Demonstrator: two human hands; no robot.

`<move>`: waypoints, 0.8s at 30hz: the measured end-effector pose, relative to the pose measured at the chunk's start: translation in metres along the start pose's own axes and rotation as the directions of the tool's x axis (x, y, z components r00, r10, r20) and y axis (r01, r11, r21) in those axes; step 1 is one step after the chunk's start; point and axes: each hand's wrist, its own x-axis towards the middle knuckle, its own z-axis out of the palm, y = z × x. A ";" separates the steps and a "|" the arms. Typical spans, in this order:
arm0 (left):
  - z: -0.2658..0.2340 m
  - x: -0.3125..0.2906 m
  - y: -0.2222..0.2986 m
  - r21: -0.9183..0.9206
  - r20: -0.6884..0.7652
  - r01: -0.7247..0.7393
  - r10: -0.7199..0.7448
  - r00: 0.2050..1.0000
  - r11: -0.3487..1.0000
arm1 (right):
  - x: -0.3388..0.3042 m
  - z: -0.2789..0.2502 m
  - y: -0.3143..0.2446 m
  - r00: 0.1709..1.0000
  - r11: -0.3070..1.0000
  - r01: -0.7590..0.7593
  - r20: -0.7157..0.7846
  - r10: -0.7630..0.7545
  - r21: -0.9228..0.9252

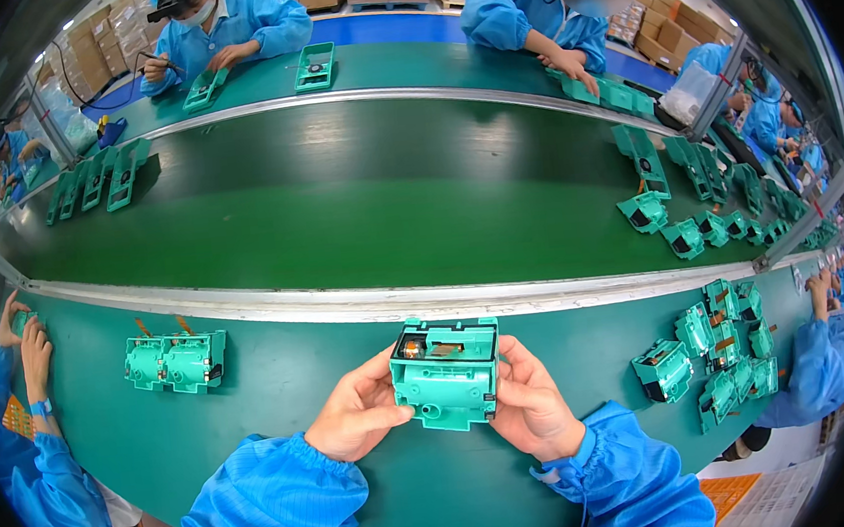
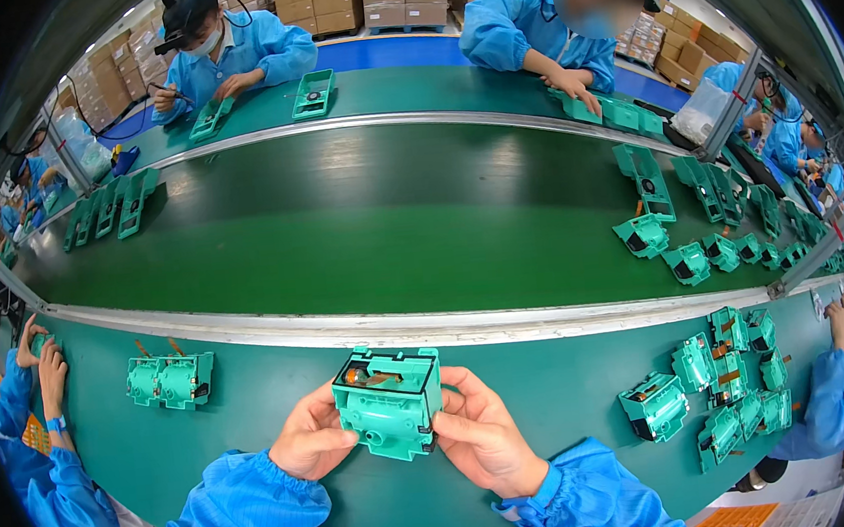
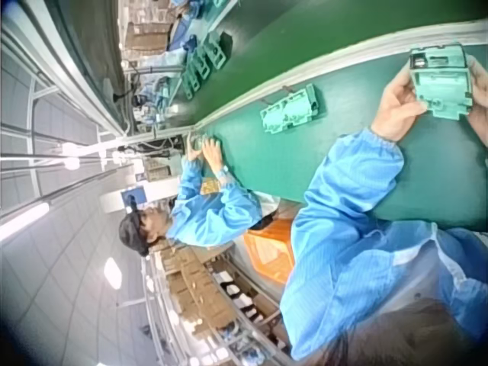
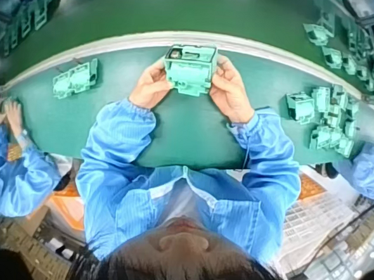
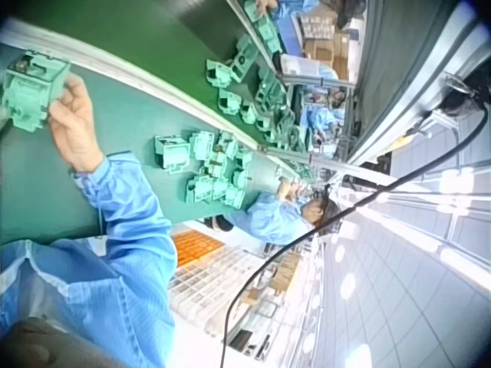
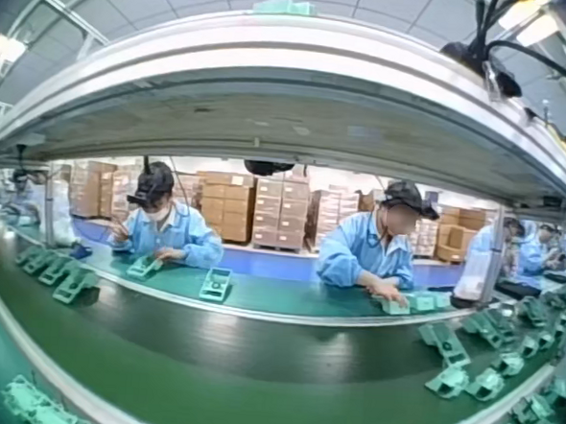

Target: The recorder is assembling electronic components at a factory assembly line.

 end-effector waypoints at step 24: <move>0.015 0.005 -0.005 0.135 -0.084 -0.057 0.069 0.994 0.989 | -0.012 0.017 0.016 0.955 0.842 0.273 0.025 -0.296 -0.465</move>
